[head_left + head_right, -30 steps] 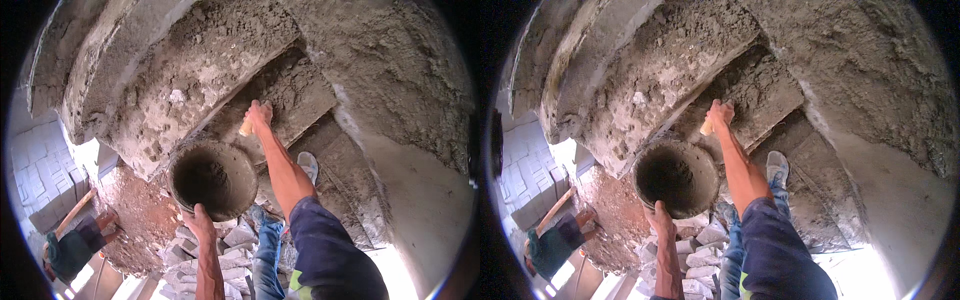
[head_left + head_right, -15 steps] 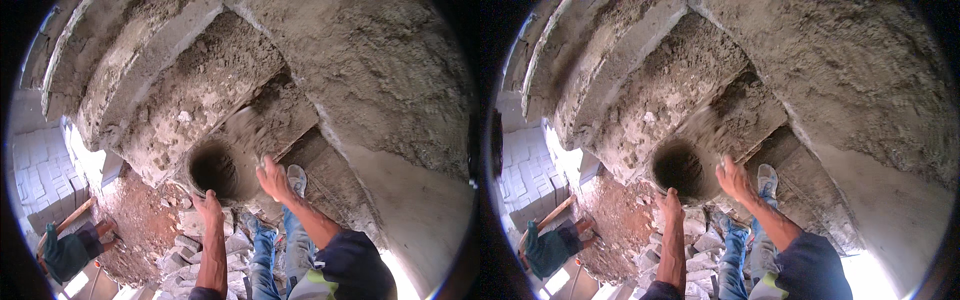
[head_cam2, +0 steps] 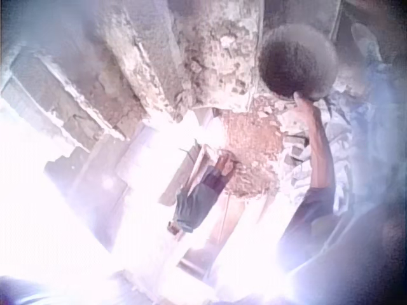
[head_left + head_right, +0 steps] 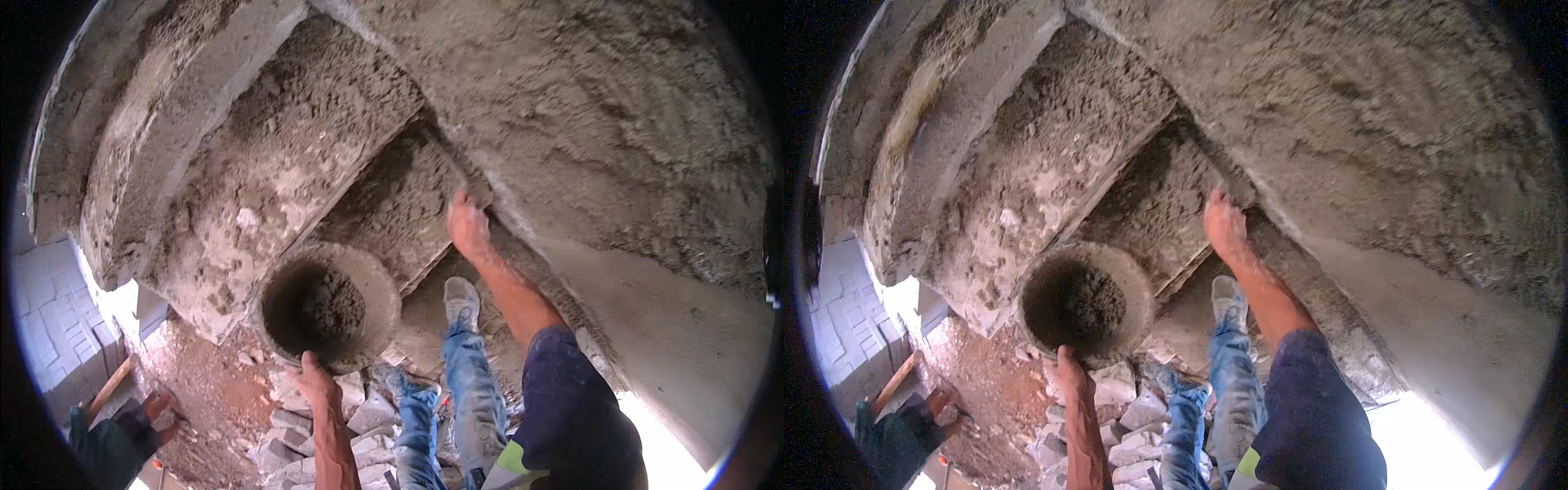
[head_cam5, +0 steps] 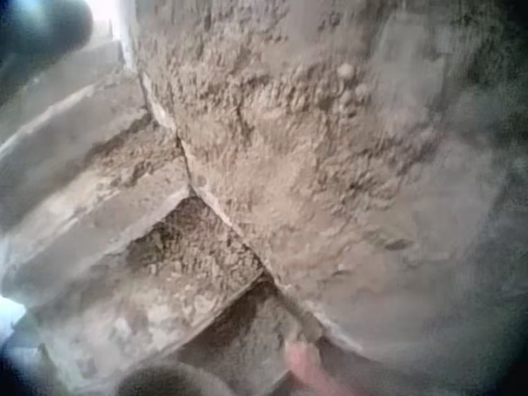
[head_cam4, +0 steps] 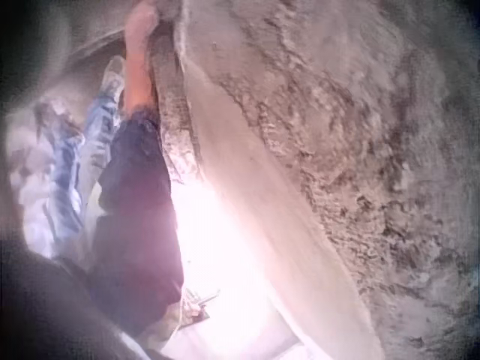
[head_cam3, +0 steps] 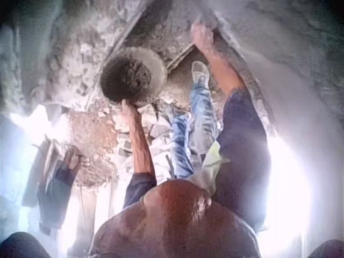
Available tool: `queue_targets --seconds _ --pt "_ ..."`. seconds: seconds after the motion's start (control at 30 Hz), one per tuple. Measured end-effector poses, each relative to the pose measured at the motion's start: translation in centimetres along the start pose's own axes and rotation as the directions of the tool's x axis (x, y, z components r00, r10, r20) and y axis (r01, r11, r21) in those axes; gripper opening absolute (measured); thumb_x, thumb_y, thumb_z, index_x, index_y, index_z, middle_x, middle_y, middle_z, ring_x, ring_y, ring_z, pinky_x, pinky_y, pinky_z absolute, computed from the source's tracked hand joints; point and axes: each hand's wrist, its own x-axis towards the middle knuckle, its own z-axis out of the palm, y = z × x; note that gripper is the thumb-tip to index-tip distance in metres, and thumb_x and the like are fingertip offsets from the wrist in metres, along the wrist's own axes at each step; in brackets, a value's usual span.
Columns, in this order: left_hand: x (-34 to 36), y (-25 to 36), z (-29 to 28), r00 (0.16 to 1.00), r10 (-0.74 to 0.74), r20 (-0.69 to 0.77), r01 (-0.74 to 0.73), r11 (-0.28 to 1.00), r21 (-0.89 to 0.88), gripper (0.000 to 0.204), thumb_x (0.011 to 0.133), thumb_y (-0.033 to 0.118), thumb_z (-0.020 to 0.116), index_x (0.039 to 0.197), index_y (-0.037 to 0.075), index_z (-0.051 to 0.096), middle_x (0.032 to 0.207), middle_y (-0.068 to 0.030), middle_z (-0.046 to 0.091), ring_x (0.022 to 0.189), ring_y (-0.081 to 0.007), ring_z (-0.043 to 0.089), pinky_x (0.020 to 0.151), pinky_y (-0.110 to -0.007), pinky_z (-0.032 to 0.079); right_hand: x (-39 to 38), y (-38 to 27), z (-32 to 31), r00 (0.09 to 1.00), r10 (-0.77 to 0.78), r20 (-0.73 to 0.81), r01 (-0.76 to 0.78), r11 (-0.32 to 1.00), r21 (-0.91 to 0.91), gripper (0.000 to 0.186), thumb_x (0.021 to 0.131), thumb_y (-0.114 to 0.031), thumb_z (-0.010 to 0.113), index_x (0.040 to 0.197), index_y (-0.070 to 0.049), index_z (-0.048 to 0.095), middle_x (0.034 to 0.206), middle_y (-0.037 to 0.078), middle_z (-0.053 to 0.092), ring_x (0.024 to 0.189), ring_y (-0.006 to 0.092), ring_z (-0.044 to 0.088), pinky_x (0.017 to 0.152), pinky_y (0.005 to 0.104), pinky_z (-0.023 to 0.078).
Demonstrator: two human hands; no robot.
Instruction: The person applies mortar to a wall using a trowel, smooths the wall with a screed board, and then applies mortar onto the concrete stairs using the trowel.
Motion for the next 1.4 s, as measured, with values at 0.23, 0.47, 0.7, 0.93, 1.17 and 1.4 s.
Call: queue_targets --seconds 0.23,0.47,0.7,0.93,1.17,1.4 --pt "0.2 -0.2 -0.2 0.993 0.112 0.043 -0.111 0.993 -0.024 0.048 0.079 0.000 0.052 0.127 0.001 0.044 0.112 -0.0101 0.057 0.094 -0.0217 0.056 0.085 -0.033 0.047 0.5 -1.6 -2.6 0.986 -0.078 -0.149 0.094 0.990 0.104 0.032 0.092 -0.021 0.052 0.114 0.000 0.046 0.088 0.021 0.064 0.076 0.0366 0.067 0.065 0.0453 0.055" --pt "-0.2 0.7 -0.3 0.988 0.105 0.114 -0.102 0.994 -0.029 0.053 0.075 -0.003 0.051 0.128 0.003 0.044 0.111 -0.0072 0.055 0.093 -0.0192 0.053 0.086 -0.032 0.045 -1.6 -3.3 -0.2 0.974 -0.005 0.225 -0.020 0.994 0.107 0.037 0.090 -0.026 0.053 0.116 -0.002 0.043 0.088 0.026 0.064 0.082 0.0438 0.064 0.073 0.0514 0.052" --pt "-1.6 2.4 -2.5 0.991 0.001 0.132 0.014 0.993 -0.117 0.053 0.074 -0.005 0.050 0.126 0.005 0.045 0.105 -0.0042 0.056 0.089 -0.0165 0.053 0.081 -0.033 0.047 -2.2 -0.8 -0.6 0.983 -0.099 0.155 0.038 0.934 0.355 0.035 0.090 -0.031 0.052 0.107 0.000 0.048 0.085 0.029 0.063 0.077 0.0435 0.064 0.069 0.0518 0.051" --pt "-2.5 2.8 -4.7 0.992 0.112 0.064 -0.117 0.989 0.086 0.057 0.073 -0.004 0.049 0.129 0.002 0.042 0.116 -0.0097 0.055 0.099 -0.0215 0.054 0.090 -0.033 0.044 -10.6 -2.4 10.6 0.874 0.248 0.418 -0.432 0.003 0.902 0.021 0.089 -0.036 0.056 0.090 -0.017 0.046 0.068 0.006 0.054 0.047 0.0258 0.056 0.041 0.0417 0.047" --pt "-1.8 2.9 -3.1 0.993 0.111 0.044 -0.113 0.993 0.038 0.049 0.084 0.007 0.055 0.131 -0.001 0.043 0.121 -0.0120 0.054 0.105 -0.0214 0.052 0.094 -0.032 0.041 -9.4 -4.5 11.1 0.970 0.242 0.028 -0.132 0.427 0.894 0.022 0.087 -0.029 0.058 0.088 -0.015 0.042 0.066 0.004 0.050 0.046 0.0198 0.053 0.039 0.0340 0.046" --pt "-1.7 3.1 -2.7 0.981 0.185 0.054 -0.191 0.970 0.154 0.043 0.084 0.003 0.052 0.126 -0.003 0.046 0.116 -0.0109 0.056 0.100 -0.0198 0.054 0.091 -0.032 0.043 -7.8 -11.3 5.6 0.711 0.270 0.650 -0.659 -0.070 0.749 0.027 0.090 -0.033 0.056 0.096 -0.014 0.039 0.063 0.003 0.048 0.045 0.0171 0.050 0.037 0.0321 0.043"
